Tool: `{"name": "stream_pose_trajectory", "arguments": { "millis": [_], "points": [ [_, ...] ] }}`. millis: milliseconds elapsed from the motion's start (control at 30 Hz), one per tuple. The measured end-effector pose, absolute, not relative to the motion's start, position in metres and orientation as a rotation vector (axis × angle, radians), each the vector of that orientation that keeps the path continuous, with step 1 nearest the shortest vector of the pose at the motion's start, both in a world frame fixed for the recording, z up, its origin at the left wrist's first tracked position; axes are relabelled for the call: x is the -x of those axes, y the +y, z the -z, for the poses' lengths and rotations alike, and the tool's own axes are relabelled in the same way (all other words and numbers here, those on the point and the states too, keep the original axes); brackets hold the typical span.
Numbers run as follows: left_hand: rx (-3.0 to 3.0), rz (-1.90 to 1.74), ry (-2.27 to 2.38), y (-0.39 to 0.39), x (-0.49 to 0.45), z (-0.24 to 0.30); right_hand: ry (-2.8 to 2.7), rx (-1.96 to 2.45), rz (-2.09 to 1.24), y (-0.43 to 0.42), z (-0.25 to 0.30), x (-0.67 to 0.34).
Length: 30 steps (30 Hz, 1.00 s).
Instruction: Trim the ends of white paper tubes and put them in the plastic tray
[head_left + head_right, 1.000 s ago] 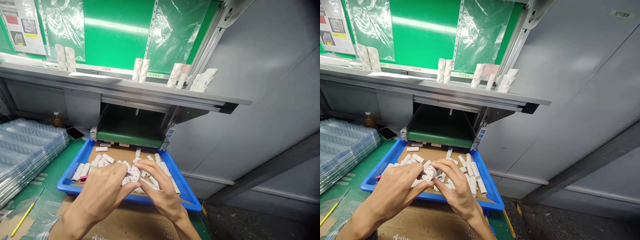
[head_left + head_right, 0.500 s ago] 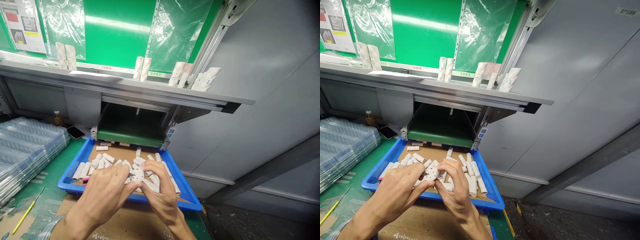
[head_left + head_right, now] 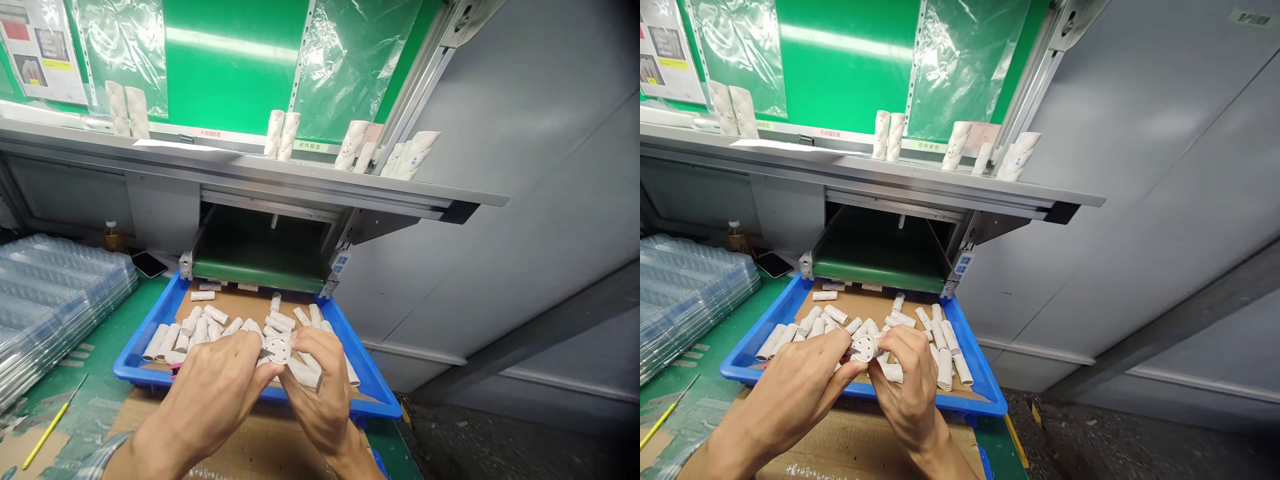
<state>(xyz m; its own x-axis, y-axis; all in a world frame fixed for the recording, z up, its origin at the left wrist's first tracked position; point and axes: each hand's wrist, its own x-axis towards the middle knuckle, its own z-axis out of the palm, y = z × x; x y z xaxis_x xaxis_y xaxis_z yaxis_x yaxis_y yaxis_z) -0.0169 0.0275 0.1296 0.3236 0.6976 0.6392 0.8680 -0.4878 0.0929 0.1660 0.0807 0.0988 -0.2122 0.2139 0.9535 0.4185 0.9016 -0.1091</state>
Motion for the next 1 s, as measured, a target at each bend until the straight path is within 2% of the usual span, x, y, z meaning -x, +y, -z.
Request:
{"name": "stream_pose_trajectory", "arguments": {
  "millis": [367, 1000],
  "points": [
    [2.391, 1.045, -1.33, 0.032, 0.026, -0.133, -1.861, 0.489, 0.038, 0.081, -0.095, -0.162],
    [2.359, 0.966, -1.491, 0.03, 0.008, -0.119, -1.767, 0.524, 0.252, 0.08, -0.092, -0.165]
  ]
}}
